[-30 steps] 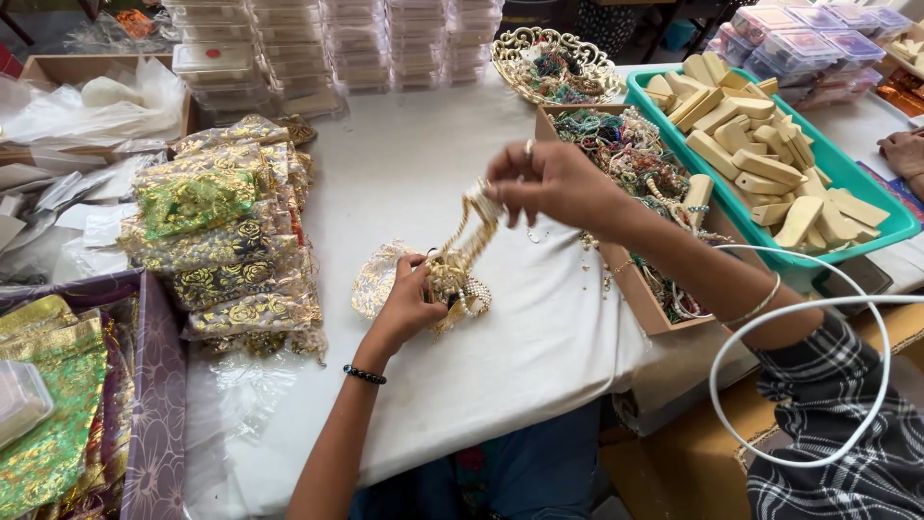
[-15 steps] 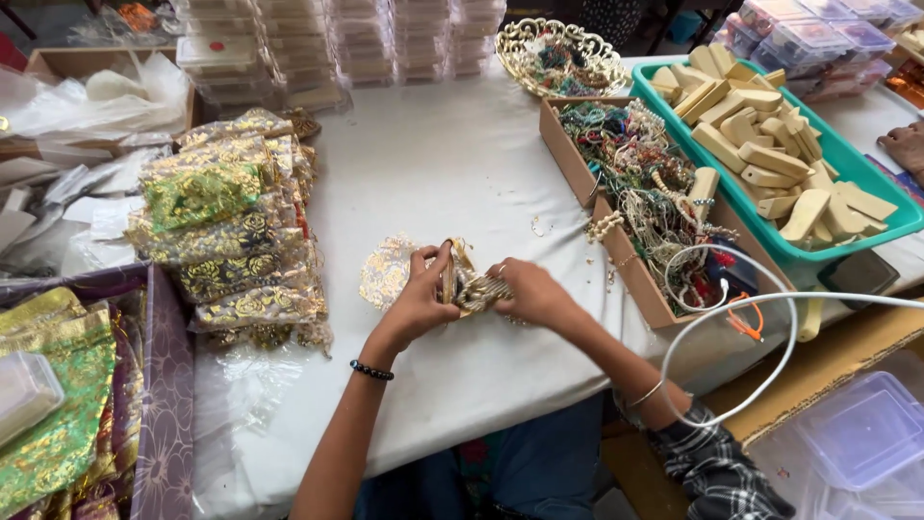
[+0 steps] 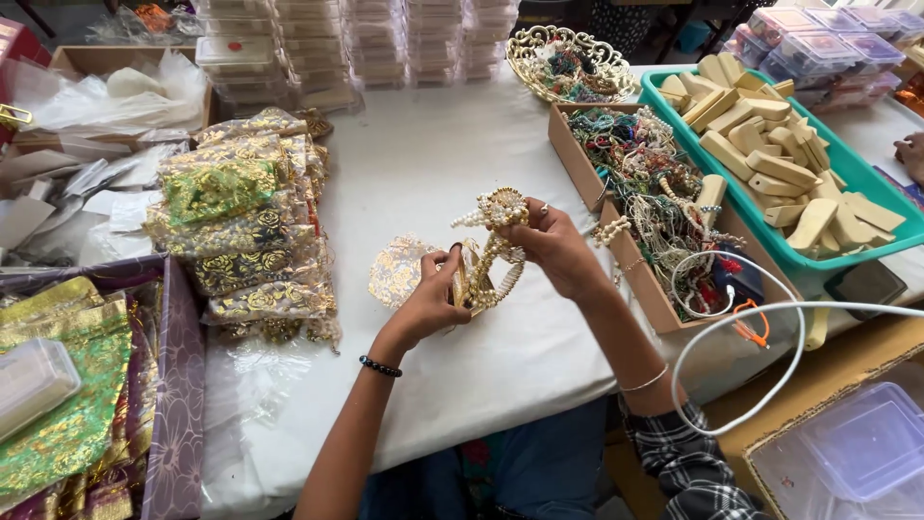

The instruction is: Packing necklaces and various decorative items into small gold and silver pouches.

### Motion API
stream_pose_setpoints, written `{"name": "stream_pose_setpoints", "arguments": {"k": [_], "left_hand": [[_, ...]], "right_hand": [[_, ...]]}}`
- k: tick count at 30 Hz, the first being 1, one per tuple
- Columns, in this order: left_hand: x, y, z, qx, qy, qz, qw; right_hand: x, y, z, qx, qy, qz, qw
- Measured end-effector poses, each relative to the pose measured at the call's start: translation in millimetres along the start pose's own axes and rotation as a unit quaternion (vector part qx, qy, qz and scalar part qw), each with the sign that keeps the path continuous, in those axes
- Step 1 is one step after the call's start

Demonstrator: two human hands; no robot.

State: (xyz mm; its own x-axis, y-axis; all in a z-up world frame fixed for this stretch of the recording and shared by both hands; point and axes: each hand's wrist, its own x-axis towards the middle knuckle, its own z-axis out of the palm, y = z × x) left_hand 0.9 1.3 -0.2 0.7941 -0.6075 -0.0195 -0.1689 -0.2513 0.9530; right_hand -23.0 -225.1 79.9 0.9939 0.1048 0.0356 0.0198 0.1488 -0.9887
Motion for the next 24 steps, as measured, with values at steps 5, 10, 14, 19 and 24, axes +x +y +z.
{"name": "stream_pose_setpoints", "arguments": {"k": [5, 10, 14, 19, 24], "left_hand": [[4.0, -8.0, 3.0, -0.035, 0.011, -0.017, 0.999], [10.9, -18.3, 5.0, -0.035, 0.059, -0.021, 0.997], [7.3, -12.3, 7.3, -0.042, 0.064, -0.008, 0.997], [0.6, 1.7, 7.4, -0.060, 0.033, 0.016, 0.998], [0.2, 2.7, 3.5, -0.034, 0.050, 0.034, 0.998]], "right_hand": [[1.9, 42.6, 13.8, -0.027, 0.058, -0.068, 0.996], [-12.9, 57.2, 7.6, -0.315, 0.066, -0.004, 0.947], [-24.3, 41.3, 5.9, -0.449, -0.008, -0.092, 0.888], [-30.8, 31.3, 27.8, -0.601, -0.030, -0.124, 0.789], [-34.7, 45.9, 46.8, -0.379, 0.101, -0.138, 0.909]]}}
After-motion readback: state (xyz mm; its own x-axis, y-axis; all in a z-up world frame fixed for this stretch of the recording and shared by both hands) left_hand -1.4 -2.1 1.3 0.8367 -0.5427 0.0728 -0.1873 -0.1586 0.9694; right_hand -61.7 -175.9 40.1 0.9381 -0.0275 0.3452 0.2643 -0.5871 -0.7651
